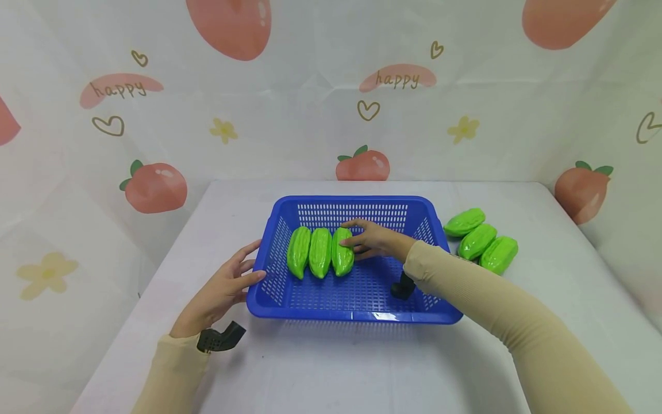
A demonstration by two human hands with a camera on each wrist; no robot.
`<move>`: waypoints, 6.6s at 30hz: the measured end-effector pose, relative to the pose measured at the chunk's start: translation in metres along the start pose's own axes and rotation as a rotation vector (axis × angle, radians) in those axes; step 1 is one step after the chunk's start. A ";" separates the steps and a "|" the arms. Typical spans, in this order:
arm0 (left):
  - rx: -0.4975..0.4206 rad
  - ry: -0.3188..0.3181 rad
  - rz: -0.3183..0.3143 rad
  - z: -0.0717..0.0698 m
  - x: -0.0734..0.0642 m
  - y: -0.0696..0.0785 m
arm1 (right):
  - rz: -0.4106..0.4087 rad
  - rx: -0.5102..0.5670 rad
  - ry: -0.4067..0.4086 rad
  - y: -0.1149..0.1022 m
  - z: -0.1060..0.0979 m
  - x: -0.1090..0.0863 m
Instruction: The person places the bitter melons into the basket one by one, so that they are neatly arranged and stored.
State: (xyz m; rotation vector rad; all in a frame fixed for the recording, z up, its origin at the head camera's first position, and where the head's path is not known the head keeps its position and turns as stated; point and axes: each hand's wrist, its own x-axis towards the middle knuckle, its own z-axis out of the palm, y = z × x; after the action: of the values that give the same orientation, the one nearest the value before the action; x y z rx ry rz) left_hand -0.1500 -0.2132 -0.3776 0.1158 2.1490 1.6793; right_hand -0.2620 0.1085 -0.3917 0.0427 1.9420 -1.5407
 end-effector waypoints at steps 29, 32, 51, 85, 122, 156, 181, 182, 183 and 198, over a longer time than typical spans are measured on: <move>-0.016 0.004 -0.006 0.001 -0.001 0.002 | -0.014 -0.048 -0.007 -0.012 -0.009 -0.014; -0.015 0.003 -0.001 0.001 0.000 0.002 | -0.021 -0.055 -0.006 -0.017 -0.011 -0.018; -0.016 -0.007 0.006 -0.001 0.001 0.000 | -0.275 -0.002 -0.110 -0.080 -0.036 -0.093; -0.009 0.009 -0.004 0.000 0.003 -0.003 | -0.842 0.470 0.097 -0.009 -0.165 -0.198; -0.015 0.024 0.008 0.002 0.000 -0.001 | -0.283 -0.322 0.576 0.130 -0.193 -0.173; -0.001 0.028 0.010 0.003 0.000 0.000 | -0.152 -0.294 0.494 0.140 -0.196 -0.160; -0.029 0.014 0.011 0.002 0.002 0.000 | -0.618 0.252 0.575 0.110 -0.178 -0.183; -0.031 0.014 0.010 0.002 0.001 0.000 | -0.654 0.317 0.551 0.105 -0.177 -0.183; -0.032 0.015 0.009 0.002 0.001 0.000 | -0.687 0.369 0.527 0.101 -0.175 -0.183; -0.008 0.019 -0.004 0.002 0.001 0.001 | -0.941 0.537 0.414 0.029 -0.147 -0.189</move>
State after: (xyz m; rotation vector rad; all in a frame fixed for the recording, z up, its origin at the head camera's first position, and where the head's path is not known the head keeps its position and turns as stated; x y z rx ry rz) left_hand -0.1505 -0.2109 -0.3771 0.0930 2.1547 1.6936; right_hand -0.1693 0.3144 -0.3074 -0.4080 1.8687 -2.8345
